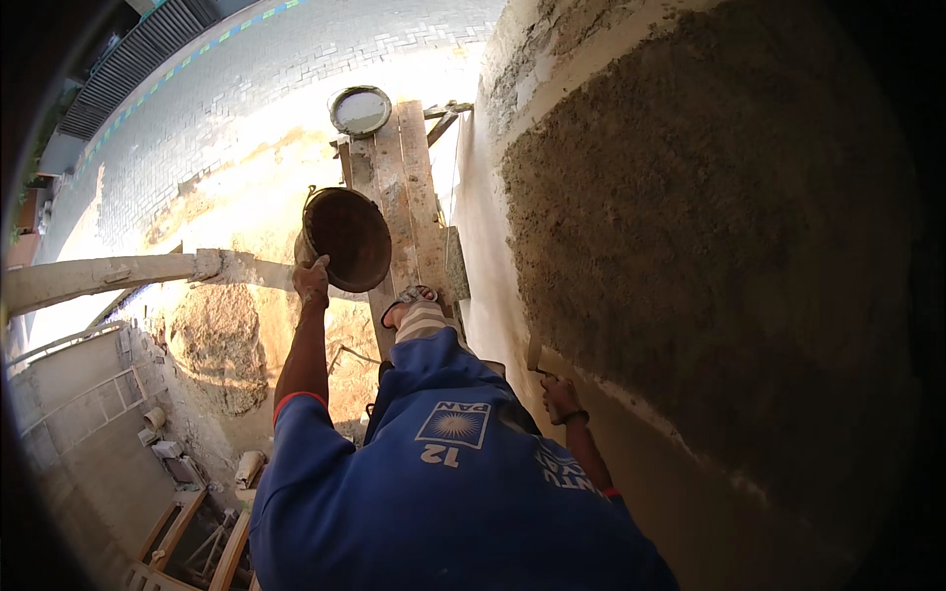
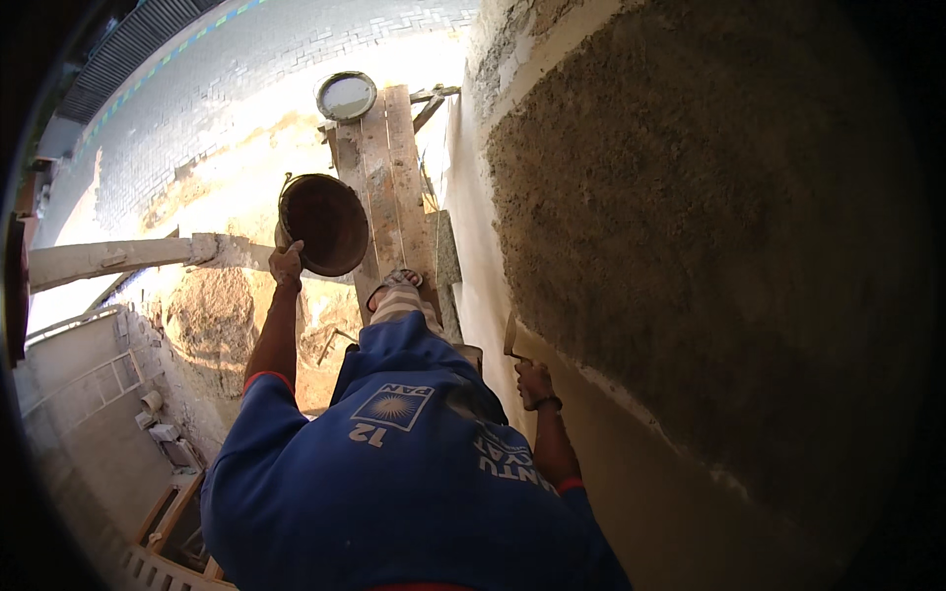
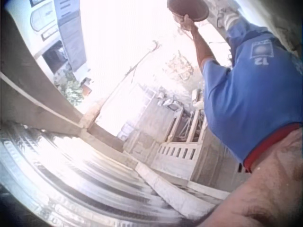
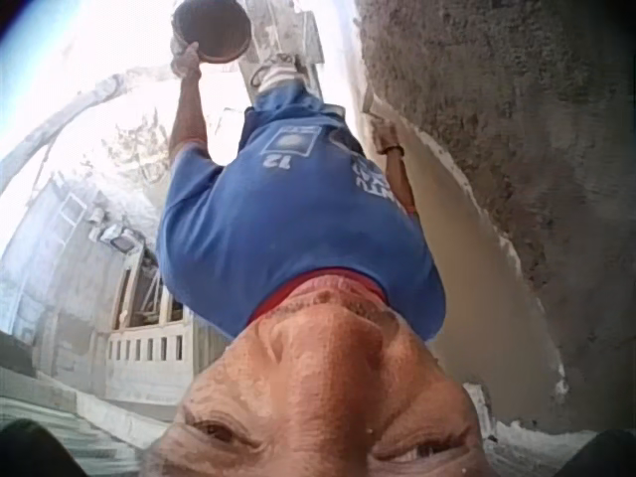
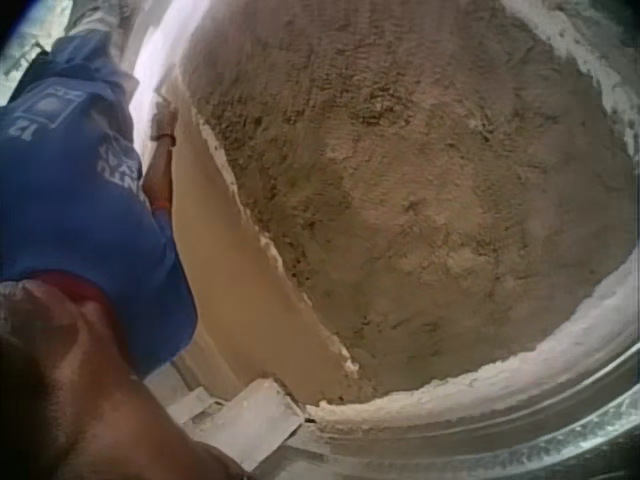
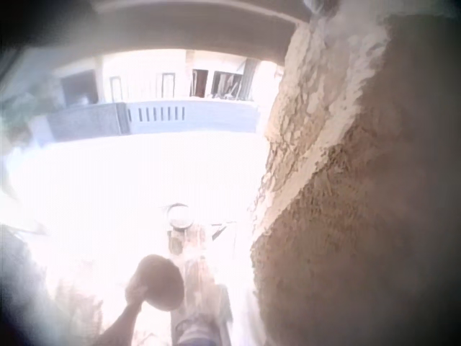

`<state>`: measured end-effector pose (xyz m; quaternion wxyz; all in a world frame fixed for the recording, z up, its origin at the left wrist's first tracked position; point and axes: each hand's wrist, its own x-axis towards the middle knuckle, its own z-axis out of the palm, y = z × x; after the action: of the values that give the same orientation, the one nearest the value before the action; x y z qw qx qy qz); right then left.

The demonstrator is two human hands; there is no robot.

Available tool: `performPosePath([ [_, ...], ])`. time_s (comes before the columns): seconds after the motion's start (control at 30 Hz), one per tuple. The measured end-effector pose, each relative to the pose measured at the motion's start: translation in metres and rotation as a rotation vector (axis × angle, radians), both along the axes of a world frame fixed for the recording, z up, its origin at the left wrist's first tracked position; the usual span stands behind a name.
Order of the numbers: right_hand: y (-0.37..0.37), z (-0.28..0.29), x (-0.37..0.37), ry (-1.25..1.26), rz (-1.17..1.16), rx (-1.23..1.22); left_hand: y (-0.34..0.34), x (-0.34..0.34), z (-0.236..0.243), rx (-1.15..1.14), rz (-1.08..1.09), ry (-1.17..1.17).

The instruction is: The person applies wet plaster to a rough wall using a trowel and then smooths the surface with a float.

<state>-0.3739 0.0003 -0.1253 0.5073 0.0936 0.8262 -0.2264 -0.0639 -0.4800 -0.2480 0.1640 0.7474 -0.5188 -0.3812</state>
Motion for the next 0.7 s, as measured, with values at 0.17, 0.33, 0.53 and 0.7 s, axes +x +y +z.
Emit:
performPosePath([
  [0.17, -0.005, -0.006, -0.017, 0.056, 0.181, 0.083, 0.022, 0.004, 0.020, -0.054, 0.244, 0.244],
  [0.33, -0.009, -0.006, -0.005, 0.048, 0.387, 0.125, 0.069, 0.031, -0.018, -0.015, 0.242, -0.078],
  [0.53, 0.002, -0.046, -0.009, 0.145, 1.093, 0.005, 0.191, 0.081, -0.091, 0.239, 0.640, -0.067],
  [0.7, -0.038, -0.055, -0.005, 0.145, 1.233, 0.081, 0.257, 0.135, -0.083, 0.693, 0.205, -0.388],
])
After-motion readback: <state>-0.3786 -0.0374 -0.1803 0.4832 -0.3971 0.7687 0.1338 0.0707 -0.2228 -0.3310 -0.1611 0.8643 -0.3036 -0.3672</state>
